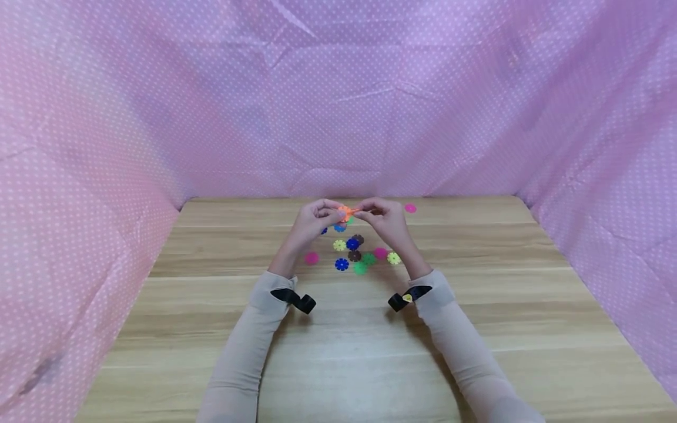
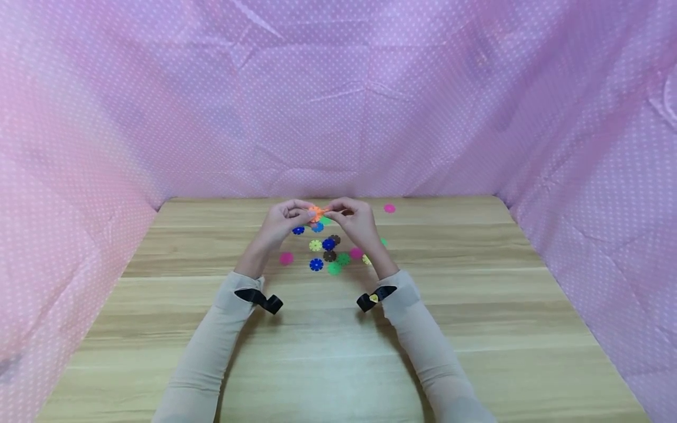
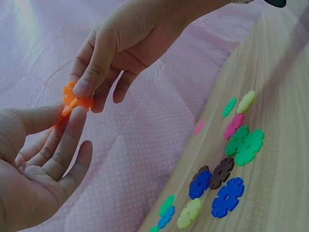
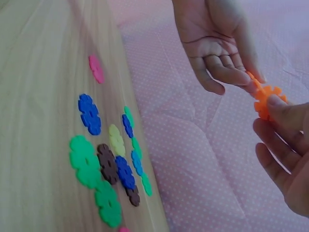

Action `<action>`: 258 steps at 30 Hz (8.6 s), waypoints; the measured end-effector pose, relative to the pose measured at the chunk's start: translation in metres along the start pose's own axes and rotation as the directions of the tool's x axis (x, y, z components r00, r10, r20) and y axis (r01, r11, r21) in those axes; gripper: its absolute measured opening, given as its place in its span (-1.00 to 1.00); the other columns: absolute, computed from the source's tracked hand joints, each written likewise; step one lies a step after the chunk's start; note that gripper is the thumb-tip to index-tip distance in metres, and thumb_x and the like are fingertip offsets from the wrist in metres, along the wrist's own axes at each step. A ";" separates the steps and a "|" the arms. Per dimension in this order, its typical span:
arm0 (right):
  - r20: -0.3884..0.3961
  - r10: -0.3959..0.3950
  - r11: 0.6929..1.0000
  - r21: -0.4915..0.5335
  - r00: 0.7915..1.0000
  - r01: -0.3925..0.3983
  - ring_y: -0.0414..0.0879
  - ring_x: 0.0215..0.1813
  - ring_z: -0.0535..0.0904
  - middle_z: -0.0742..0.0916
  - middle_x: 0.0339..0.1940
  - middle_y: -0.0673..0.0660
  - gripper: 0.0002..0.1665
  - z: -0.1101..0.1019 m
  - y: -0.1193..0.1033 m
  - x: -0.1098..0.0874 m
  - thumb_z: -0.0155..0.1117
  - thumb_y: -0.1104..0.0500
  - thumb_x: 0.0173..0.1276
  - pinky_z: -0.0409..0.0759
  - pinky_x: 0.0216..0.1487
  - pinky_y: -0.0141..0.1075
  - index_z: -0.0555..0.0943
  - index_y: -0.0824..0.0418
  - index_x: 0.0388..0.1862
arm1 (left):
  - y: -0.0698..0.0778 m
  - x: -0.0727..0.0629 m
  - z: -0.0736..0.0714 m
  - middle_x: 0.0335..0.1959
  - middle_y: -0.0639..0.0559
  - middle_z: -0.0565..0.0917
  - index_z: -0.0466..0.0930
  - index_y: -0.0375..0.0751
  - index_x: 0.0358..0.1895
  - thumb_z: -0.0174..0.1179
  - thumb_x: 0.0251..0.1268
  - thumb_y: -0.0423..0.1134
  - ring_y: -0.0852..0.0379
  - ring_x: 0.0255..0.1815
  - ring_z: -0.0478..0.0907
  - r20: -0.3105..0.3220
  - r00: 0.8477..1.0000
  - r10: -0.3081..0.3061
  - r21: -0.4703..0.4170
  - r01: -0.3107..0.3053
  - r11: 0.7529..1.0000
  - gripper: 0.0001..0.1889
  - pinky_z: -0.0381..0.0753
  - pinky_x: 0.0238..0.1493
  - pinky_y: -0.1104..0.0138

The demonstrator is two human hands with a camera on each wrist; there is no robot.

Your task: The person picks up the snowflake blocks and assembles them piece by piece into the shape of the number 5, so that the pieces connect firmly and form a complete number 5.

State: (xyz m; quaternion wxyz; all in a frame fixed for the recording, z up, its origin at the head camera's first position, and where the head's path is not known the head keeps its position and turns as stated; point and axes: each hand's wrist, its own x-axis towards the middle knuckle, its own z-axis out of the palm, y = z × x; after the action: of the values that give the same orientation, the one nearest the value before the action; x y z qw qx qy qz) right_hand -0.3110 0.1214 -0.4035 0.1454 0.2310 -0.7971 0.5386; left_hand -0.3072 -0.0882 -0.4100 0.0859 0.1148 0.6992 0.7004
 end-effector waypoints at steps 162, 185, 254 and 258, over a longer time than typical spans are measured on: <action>0.179 0.281 0.925 0.212 0.943 -0.316 -0.20 -0.38 0.66 0.74 -0.21 0.42 -0.69 -0.030 0.007 -0.007 0.38 0.26 0.41 0.74 -0.23 -0.38 0.67 0.39 0.07 | -0.011 0.001 0.000 -0.19 0.08 0.65 0.55 -0.35 0.23 0.30 0.40 -0.32 -0.16 -0.15 0.65 0.033 0.992 0.125 0.061 -0.127 0.990 -0.61 0.63 -0.19 0.43; 0.151 0.202 0.938 0.255 0.968 -0.235 -0.21 -0.36 0.70 0.77 -0.38 -0.04 -0.69 -0.023 0.004 -0.009 0.37 0.31 0.39 0.75 -0.21 -0.39 0.65 0.42 0.06 | -0.004 -0.002 0.004 -0.10 -0.08 0.79 0.62 -0.36 0.16 0.34 0.36 -0.32 0.07 -0.07 0.77 0.049 0.999 0.005 -0.078 -0.001 0.997 -0.64 0.67 0.24 0.03; 0.143 0.190 0.873 0.428 0.971 -0.234 -0.18 -0.41 0.73 0.80 -0.38 -0.02 -0.71 -0.013 -0.004 -0.016 0.35 0.42 0.35 0.78 -0.20 -0.35 0.61 0.58 -0.01 | 0.000 -0.007 0.006 -0.02 -0.08 0.74 0.67 -0.22 0.16 0.34 0.36 -0.26 0.05 -0.02 0.70 0.069 0.997 -0.014 -0.038 0.017 0.999 -0.66 0.51 0.38 -0.15; 0.141 0.192 0.879 0.415 0.971 -0.234 -0.16 -0.40 0.74 0.80 -0.41 -0.02 -0.71 -0.011 -0.005 -0.018 0.36 0.40 0.36 0.78 -0.18 -0.33 0.62 0.57 0.00 | -0.003 -0.006 0.009 0.05 -0.08 0.63 0.59 -0.23 0.22 0.26 0.44 -0.26 -0.14 0.11 0.66 0.128 0.991 0.043 -0.023 -0.040 0.999 -0.65 0.60 0.32 -0.02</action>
State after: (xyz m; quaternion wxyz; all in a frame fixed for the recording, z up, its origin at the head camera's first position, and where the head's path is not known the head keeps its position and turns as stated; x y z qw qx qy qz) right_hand -0.2936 0.1337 -0.4039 -0.0071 0.1937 -0.6858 0.7015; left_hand -0.2994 -0.0814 -0.4132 0.1173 0.1735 0.6823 0.7004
